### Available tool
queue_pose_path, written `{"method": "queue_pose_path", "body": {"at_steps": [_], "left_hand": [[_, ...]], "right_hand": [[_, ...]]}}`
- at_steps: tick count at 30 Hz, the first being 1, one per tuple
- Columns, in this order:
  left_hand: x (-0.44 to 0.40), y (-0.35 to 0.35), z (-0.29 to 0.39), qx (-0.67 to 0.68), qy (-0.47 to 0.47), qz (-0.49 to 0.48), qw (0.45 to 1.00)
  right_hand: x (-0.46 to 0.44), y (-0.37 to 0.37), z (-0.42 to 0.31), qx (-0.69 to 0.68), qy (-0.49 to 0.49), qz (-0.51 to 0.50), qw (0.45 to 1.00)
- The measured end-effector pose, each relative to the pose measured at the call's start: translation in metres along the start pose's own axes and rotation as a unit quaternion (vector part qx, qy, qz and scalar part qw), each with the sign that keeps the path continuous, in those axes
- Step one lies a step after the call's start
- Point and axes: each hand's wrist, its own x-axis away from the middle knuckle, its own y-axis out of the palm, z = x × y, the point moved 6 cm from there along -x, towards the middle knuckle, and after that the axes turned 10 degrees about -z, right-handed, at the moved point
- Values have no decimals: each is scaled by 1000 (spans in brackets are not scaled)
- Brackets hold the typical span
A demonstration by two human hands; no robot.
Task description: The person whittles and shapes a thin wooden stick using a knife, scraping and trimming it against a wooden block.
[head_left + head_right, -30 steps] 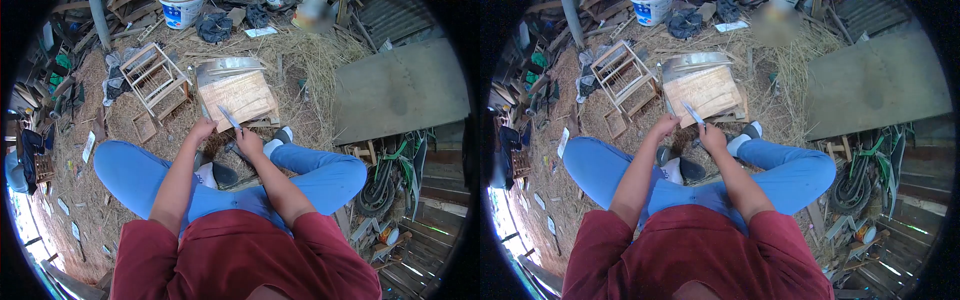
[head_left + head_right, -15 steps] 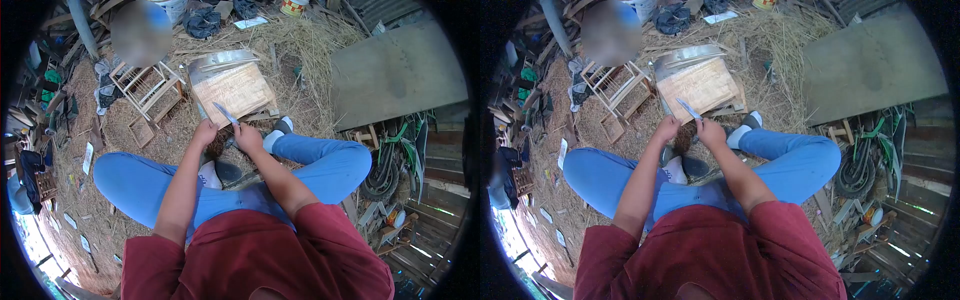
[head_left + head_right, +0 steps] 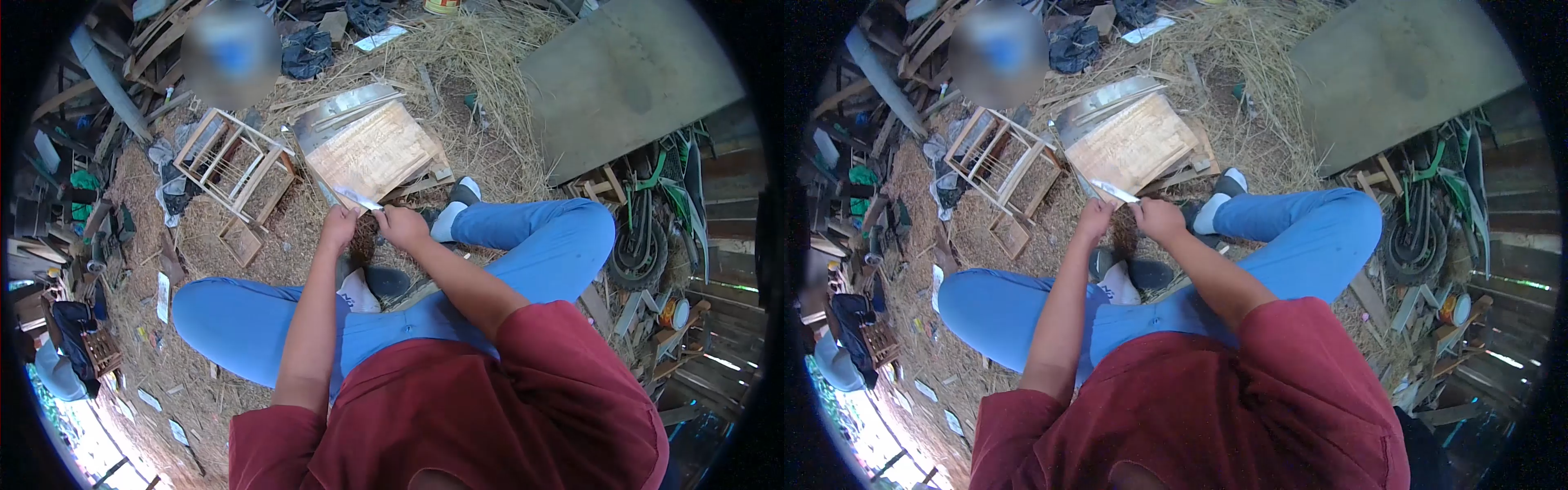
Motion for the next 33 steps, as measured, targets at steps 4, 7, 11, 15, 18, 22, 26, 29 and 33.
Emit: {"method": "queue_pose_path", "body": {"at_steps": [4,7,11,15,18,22,26,29,33], "left_hand": [[6,-3,7,22,11,2,1000],[7,-4,8,79,-27,-55,995],[8,-3,8,63,-29,-47,996],[4,-4,5,32,3,-33,999],[7,-6,9,28,-9,-37,999],[1,-5,4,43,4,-49,998],[0,-6,2,22,24,-27,999],[7,-8,11,-40,15,0,999],[8,-10,19,-150,73,45,985]], "right_hand": [[2,-1,27,-77,100,19,992],[9,2,10,35,-44,-50,997],[-2,-3,29,-90,101,-14,991],[-2,-1,18,-46,18,-2,999],[0,5,21,-41,0,9,999],[-5,0,33,-89,83,24,992],[9,-7,3,42,-47,-49,997],[-6,2,28,-80,69,39,994],[5,-1,3,17,-32,-37,999]]}}
